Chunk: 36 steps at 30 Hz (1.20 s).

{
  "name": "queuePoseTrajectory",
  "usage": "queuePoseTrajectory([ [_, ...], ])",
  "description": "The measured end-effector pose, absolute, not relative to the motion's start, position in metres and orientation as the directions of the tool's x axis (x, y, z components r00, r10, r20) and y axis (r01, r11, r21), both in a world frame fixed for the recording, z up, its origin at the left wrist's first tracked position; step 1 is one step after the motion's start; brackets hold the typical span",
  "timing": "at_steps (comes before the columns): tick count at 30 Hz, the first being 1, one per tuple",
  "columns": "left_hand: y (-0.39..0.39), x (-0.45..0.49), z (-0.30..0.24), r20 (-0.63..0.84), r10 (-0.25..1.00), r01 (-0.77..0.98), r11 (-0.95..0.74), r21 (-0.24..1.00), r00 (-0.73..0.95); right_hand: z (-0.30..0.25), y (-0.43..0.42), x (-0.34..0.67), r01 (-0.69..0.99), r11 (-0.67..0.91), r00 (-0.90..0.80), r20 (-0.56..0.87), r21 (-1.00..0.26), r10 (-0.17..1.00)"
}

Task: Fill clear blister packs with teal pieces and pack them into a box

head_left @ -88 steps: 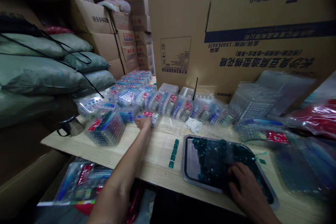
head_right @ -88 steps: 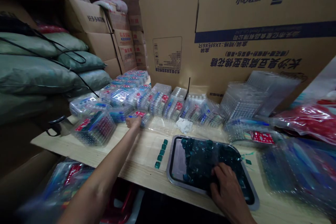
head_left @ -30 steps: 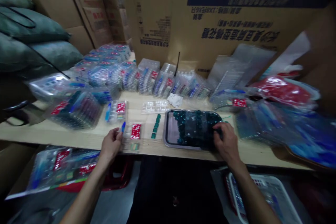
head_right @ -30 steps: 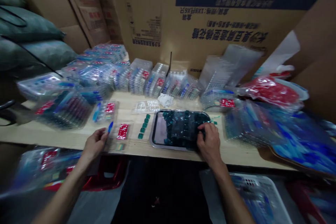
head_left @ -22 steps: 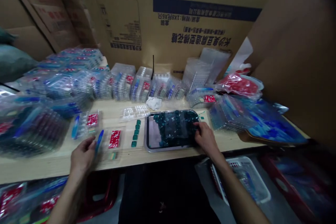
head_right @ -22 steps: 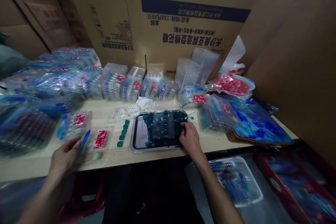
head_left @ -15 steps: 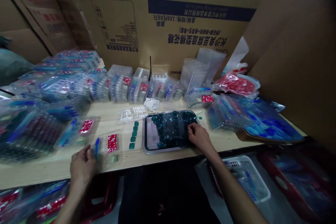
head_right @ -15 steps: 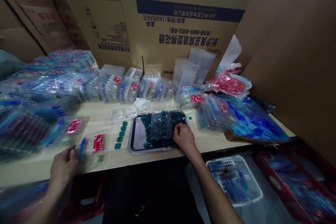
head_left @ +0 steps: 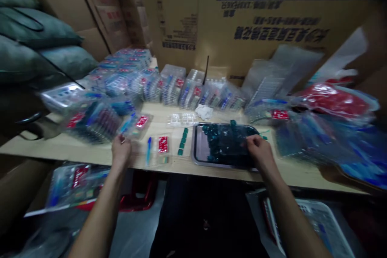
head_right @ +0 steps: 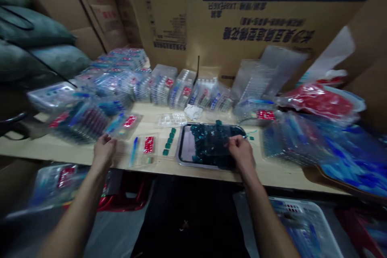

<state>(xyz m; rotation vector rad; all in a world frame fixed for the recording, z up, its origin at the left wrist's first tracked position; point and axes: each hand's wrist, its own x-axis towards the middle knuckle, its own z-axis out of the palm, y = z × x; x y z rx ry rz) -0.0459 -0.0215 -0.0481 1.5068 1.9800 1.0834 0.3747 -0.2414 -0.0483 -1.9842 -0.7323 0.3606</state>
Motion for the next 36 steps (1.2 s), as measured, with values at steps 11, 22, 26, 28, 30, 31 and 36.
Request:
queuePoseTrajectory([
  [11,-0.182,0.089,-0.004,-0.039,0.936,-0.075,0.07,0.995,0.349,0.006,-0.236,0.258,0.585,-0.088,0.521,0.29,-0.807,0.803],
  [22,-0.137,0.068,-0.005,-0.048,0.977,-0.235,0.098,0.967,0.208,0.001,-0.217,0.185,0.657,0.45,-0.133,0.494,-0.605,0.859],
  [26,-0.102,0.013,0.009,-0.083,0.995,-0.279,0.094,0.956,0.051,-0.002,-0.185,0.194,0.571,0.31,0.059,0.415,-0.76,0.908],
  [28,-0.091,-0.011,0.013,-0.11,0.994,-0.266,0.106,0.958,0.001,-0.01,-0.173,0.191,0.552,0.177,0.107,0.28,-0.815,0.954],
  [30,-0.085,-0.026,0.009,-0.155,0.988,-0.224,0.154,0.962,0.014,-0.02,-0.166,0.181,0.562,0.095,0.079,0.168,-0.821,0.983],
  [31,-0.085,-0.029,0.004,-0.174,0.984,-0.193,0.176,0.965,0.027,-0.024,-0.165,0.174,0.583,0.077,0.05,0.131,-0.809,0.99],
  [36,-0.082,-0.017,-0.035,-0.18,0.983,0.035,0.18,0.983,0.024,-0.036,-0.174,0.139,0.728,0.067,-0.005,0.092,-0.683,0.996],
])
